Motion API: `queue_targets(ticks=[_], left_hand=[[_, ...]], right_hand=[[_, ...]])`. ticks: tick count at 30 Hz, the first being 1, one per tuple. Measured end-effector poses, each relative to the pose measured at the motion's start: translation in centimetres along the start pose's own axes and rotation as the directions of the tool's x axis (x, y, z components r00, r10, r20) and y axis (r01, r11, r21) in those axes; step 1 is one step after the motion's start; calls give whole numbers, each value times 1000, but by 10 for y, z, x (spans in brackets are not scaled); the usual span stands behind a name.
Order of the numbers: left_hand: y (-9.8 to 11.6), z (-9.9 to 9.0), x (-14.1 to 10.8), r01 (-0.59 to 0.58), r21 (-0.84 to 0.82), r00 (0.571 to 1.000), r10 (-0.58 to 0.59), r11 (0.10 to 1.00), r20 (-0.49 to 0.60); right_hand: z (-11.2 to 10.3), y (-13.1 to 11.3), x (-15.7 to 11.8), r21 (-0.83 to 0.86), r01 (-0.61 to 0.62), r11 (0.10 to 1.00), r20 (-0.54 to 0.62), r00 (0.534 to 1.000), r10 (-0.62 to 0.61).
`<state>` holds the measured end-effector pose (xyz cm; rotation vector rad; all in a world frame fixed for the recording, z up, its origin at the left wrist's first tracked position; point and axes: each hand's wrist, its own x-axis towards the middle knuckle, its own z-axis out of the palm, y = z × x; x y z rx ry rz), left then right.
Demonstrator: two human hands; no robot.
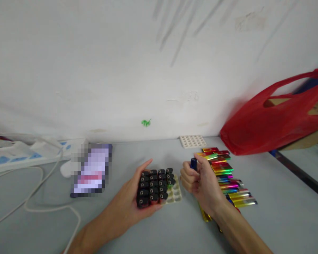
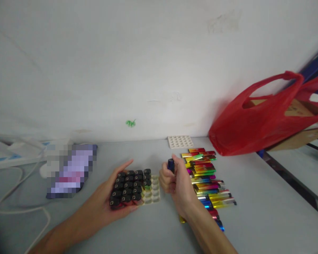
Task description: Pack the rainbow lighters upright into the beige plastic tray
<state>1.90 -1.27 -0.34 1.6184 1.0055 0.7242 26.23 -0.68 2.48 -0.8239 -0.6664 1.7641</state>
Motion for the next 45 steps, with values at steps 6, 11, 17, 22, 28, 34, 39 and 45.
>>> queue_targets(ticks=[6,11,17,22,28,34,39,45], left_hand=[[-3,0,1,-3,51,1000,4,999,-18],[-1,0,1,-7,49,1000,8,999,-16],[-6,0,0,-17,43,1000,17,999,-8],[-3,-1,1,-33,59,999,33,998,-6],[-3,-1,1,-13,69,1000,13,998,-3],[-1,-1,1,-5,44,1000,5,999,-5],[-1,-1,0,-13,54,1000,14,998,-21],[0,0,1,-32,71,999,33,997,-22]], right_hand=[[0,4,-1,-24,3,1000,-33,999,-4],[0,5,-1,-33,32,999,-74,997,-34],[6,3,-3,-133,149,980,-117,979,-165],[9,3,-6,-190,187,964,-59,978,-201],[5,1,-2,-73,70,995,35,997,-68],[1,4,-1,-18,13,1000,25,1000,-12],[4,4,-3,-20,51,999,-21,998,-51],[7,2,-6,-180,216,960,-30,974,-225]])
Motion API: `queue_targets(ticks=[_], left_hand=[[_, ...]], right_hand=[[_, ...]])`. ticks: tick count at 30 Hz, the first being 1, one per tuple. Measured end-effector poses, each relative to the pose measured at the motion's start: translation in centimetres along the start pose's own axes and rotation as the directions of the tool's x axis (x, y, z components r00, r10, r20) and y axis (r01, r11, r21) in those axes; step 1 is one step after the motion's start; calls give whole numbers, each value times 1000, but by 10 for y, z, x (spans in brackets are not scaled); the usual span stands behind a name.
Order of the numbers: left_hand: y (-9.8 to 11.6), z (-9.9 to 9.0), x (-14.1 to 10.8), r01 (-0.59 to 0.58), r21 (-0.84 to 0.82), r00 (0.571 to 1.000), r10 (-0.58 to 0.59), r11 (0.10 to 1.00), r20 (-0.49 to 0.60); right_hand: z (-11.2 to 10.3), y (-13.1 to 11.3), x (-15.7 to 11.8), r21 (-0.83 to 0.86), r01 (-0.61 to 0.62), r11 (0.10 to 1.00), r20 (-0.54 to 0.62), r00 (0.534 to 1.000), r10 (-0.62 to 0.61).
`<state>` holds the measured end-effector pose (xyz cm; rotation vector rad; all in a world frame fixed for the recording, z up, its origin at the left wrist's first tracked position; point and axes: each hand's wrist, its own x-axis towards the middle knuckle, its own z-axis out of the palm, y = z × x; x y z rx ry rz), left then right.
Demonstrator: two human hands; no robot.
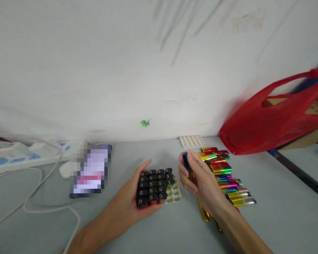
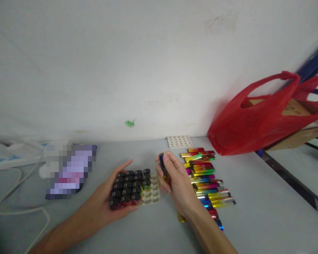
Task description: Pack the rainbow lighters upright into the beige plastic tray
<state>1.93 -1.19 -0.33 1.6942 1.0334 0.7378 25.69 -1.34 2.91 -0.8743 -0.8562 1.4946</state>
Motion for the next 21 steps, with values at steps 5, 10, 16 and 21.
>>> queue_targets(ticks=[5,10,16,21], left_hand=[[-1,-1,0,9,-12,1000,-8,1000,26],[-2,-1,-1,14,6,1000,-15,1000,23],[-1,-1,0,22,-9,1000,-22,1000,23],[-6,-1,-1,3,-8,999,-3,1000,32]], right_hand=[[-8,0,-1,-292,243,925,85,970,-228],[-17,-7,-3,-426,185,886,215,972,-99],[-19,-15,-3,-493,150,857,293,956,1],[-19,-14,-3,-541,154,826,322,946,34]])
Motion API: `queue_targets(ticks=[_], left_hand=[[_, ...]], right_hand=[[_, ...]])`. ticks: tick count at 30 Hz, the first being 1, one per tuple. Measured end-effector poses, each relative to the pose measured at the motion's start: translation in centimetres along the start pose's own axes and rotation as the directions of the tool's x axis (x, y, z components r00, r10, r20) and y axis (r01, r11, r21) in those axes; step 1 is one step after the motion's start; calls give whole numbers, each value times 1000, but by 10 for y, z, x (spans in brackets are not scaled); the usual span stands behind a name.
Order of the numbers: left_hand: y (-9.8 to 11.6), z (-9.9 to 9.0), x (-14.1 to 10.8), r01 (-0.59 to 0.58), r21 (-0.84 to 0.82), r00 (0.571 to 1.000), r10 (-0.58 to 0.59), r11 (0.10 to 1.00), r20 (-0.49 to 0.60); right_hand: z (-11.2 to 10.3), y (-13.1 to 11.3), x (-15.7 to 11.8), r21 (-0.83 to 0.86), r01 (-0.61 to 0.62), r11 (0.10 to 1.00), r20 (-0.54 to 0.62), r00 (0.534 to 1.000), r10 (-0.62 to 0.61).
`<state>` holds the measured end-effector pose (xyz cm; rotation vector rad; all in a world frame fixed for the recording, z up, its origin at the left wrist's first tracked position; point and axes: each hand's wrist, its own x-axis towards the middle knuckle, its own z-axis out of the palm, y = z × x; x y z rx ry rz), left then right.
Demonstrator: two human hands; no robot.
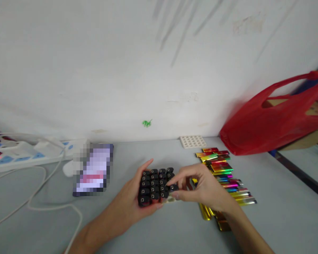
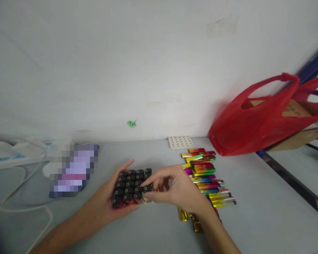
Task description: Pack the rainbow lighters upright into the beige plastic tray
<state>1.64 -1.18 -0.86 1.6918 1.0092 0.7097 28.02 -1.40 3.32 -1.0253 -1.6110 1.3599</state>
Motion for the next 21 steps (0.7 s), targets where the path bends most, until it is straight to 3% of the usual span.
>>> queue_targets(ticks=[17,19,21], left_hand=[[2,-1,0,-27,56,999,29,998,-35],[2,-1,0,-27,52,999,29,998,-35],[3,-1,1,-12,19,1000,13,1000,-19]], right_hand=[[0,3,2,-9,35,999,-19,999,-35],[-3,0,1,-46,41,998,-54,998,-44],[-10,-7,-6,-149,34,988,-173,983,-60]])
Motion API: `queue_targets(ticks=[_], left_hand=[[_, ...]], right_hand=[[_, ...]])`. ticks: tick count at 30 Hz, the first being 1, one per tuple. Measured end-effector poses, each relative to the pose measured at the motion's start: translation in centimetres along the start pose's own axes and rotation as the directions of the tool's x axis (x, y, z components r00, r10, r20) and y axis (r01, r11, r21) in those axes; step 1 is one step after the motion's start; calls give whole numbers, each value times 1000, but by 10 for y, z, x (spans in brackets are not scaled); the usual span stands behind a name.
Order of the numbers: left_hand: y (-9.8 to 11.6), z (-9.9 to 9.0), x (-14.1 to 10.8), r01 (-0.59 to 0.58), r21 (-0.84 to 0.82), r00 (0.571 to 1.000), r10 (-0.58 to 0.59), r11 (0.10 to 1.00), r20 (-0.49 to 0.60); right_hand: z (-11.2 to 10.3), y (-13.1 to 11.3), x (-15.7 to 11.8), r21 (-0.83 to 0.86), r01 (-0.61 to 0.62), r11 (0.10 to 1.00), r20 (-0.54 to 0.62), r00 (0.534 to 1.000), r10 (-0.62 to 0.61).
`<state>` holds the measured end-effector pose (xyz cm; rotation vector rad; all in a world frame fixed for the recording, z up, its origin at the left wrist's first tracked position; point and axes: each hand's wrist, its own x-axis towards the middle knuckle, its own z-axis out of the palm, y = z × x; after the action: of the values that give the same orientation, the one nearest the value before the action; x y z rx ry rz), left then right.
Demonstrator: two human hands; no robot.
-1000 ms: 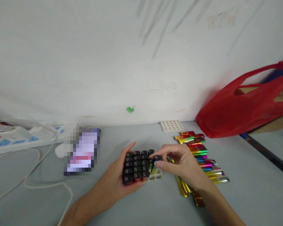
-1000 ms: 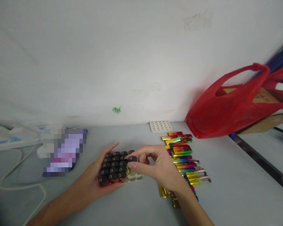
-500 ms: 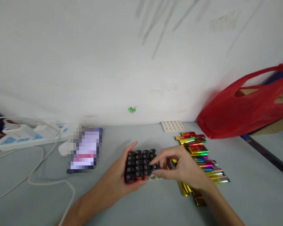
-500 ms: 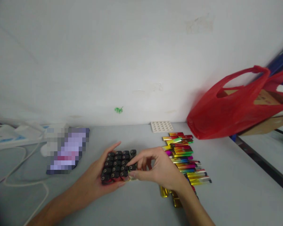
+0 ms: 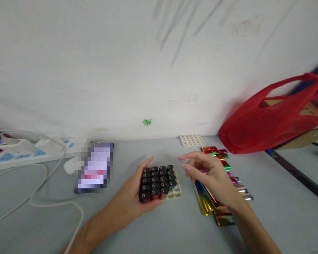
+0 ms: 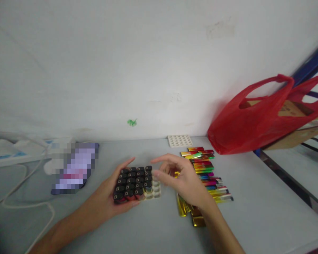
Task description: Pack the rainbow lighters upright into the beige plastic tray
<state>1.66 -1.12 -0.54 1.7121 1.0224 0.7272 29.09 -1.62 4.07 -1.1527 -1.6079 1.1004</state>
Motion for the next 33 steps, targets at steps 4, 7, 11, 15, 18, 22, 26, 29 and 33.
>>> queue_targets(ticks=[4,7,11,15,18,22,26,29,33], left_hand=[[2,0,0,26,-46,1000,-25,999,18],[2,0,0,33,-74,999,-31,997,36],[0,1,0,31,-97,999,-27,995,40],[-1,1,0,52,-119,997,-46,992,54],[0,1,1,39,-119,999,-35,992,35],[0,1,1,47,-155,998,-40,987,46],[0,1,0,53,-178,996,-40,983,73],[2,1,-1,54,-168,997,-43,984,69],[2,1,0,32,-121,999,-28,992,40]], right_hand=[[-21,-10,-26,-404,-114,908,-303,953,-15],[-24,-9,-54,-647,-226,728,-360,933,-30],[-7,4,-80,-799,-306,517,-406,910,-89],[9,16,-86,-826,-321,463,-415,902,-115],[12,22,-85,-842,-321,433,-402,909,-107],[11,29,-85,-854,-302,424,-359,932,-58],[14,26,-81,-807,-292,514,-382,921,-78],[17,16,-79,-696,-250,673,-422,901,-101],[26,5,-74,-307,-174,936,-401,915,39]])
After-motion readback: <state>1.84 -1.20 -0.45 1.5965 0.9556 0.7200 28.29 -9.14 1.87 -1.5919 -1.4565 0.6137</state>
